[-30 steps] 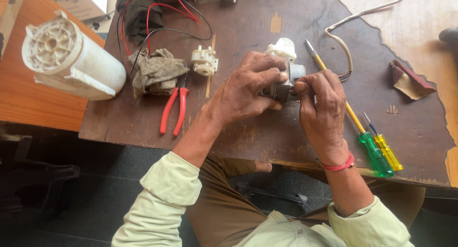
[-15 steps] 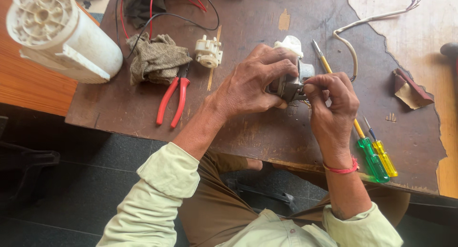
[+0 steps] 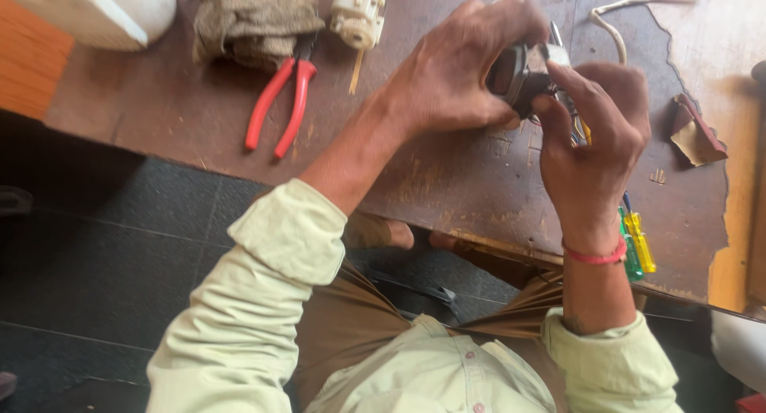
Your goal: The person disassembles an electric fan motor by removing screws with a screwdriver and pulling off internal components by hand.
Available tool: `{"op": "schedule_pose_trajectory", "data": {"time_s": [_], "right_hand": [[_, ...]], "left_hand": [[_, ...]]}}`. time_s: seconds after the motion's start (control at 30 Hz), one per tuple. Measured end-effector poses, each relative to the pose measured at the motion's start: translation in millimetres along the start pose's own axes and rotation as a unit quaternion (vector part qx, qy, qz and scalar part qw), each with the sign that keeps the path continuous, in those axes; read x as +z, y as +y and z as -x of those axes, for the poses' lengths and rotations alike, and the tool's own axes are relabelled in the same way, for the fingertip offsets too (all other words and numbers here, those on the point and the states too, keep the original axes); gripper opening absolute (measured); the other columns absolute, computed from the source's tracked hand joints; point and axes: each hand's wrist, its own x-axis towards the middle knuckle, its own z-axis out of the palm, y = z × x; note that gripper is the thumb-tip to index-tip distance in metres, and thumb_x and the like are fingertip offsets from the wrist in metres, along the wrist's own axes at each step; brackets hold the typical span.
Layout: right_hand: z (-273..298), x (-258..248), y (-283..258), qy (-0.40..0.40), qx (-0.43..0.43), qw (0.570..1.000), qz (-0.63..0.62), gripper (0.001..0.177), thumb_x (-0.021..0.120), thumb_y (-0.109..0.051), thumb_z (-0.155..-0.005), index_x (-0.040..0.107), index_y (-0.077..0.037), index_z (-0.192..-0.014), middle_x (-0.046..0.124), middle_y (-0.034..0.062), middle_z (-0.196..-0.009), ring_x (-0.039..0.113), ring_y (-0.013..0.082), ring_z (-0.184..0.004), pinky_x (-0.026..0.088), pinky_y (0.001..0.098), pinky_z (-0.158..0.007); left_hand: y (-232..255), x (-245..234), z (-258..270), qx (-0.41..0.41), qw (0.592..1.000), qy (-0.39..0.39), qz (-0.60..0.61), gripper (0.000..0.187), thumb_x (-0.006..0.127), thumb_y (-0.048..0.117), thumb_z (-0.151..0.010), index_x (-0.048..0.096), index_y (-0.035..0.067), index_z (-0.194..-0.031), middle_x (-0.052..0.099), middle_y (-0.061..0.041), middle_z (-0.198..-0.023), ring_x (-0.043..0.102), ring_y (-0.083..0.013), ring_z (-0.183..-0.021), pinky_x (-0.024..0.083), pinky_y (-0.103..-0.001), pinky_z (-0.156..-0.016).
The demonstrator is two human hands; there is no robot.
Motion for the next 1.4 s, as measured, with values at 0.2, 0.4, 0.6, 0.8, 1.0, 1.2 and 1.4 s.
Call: {"op": "schedule_pose_trajectory", "data": {"time_s": [0.2,0.4,0.6,0.8,1.0,1.2,1.4], "right_hand": [[-21.0,-2.4,-3.6,-0.045,0.073,0.993,-0.084,0.027,0.078,0.003,-0.092,0.075,-0.009,-0.116,0.065,0.0101,-0.111,0.065,0.0211,-0.102,0.056,0.0314,-0.079],[-11.6,0.5,0.0,-0.053,-0.051,0.997,-0.005,0.023,0.077,0.009,-0.096,0.074,-0.002,-0.116,0.068,0.0127,-0.112,0.065,0.0262,-0.105,0.053,0.0406,-0.092],[0.7,2.4,-4.5,-0.047,-0.027,0.999,0.001,0.028,0.072,0.01,-0.099,0.076,-0.005,-0.122,0.068,0.0115,-0.115,0.065,0.027,-0.109,0.055,0.0375,-0.092],[8.3,1.9,-11.4,-0.029,-0.054,0.998,0.029,0.023,0.078,0.008,-0.096,0.075,-0.003,-0.116,0.067,0.0104,-0.111,0.061,0.0268,-0.106,0.052,0.0402,-0.09],[6.3,11.8,1.6,-0.005,-0.06,0.997,0.041,0.015,0.075,0.005,-0.097,0.077,-0.007,-0.106,0.068,0.0081,-0.118,0.057,0.0255,-0.114,0.047,0.0371,-0.097],[23.2,12.9,5.5,-0.006,-0.049,0.998,0.046,0.011,0.077,0.001,-0.098,0.076,-0.008,-0.105,0.071,0.0045,-0.12,0.06,0.025,-0.119,0.042,0.0378,-0.106],[21.5,10.5,-2.6,0.009,-0.047,0.998,0.045,0.021,0.076,0.003,-0.095,0.076,-0.005,-0.114,0.071,0.0055,-0.12,0.065,0.0257,-0.118,0.043,0.0381,-0.105]], "left_hand": [[-4.9,0.8,2.7,0.002,0.999,0.029,0.014,0.084,0.1,0.031,-0.062,0.045,0.011,-0.123,0.071,-0.012,-0.103,0.07,-0.0383,-0.098,0.056,-0.048,-0.083],[-9.8,-4.3,9.1,-0.027,0.999,-0.021,0.014,0.063,0.098,0.035,-0.075,0.06,0.009,-0.119,0.073,-0.015,-0.097,0.074,-0.0356,-0.09,0.059,-0.044,-0.079],[-13.8,-7.1,9.0,-0.001,1.0,-0.031,0.001,0.075,0.099,0.036,-0.062,0.066,0.007,-0.123,0.074,-0.015,-0.109,0.073,-0.0343,-0.098,0.059,-0.042,-0.086],[-5.3,1.1,20.3,-0.008,1.0,-0.023,-0.001,0.071,0.097,0.029,-0.069,0.064,0.007,-0.128,0.072,-0.015,-0.124,0.071,-0.0331,-0.111,0.058,-0.04,-0.097],[12.6,1.1,36.6,0.018,0.997,0.05,-0.054,0.089,0.096,0.027,-0.073,0.046,0.009,-0.144,0.065,-0.016,-0.133,0.062,-0.0387,-0.126,0.052,-0.046,-0.109],[22.8,6.7,46.2,-0.063,0.989,0.004,-0.132,0.094,0.094,0.043,-0.076,0.046,0.006,-0.147,0.066,-0.018,-0.13,0.068,-0.0355,-0.109,0.056,-0.045,-0.096],[19.9,1.7,37.5,-0.039,0.991,-0.023,-0.125,0.089,0.091,0.044,-0.081,0.048,-0.001,-0.144,0.063,-0.022,-0.133,0.072,-0.0362,-0.103,0.059,-0.043,-0.089]]}}
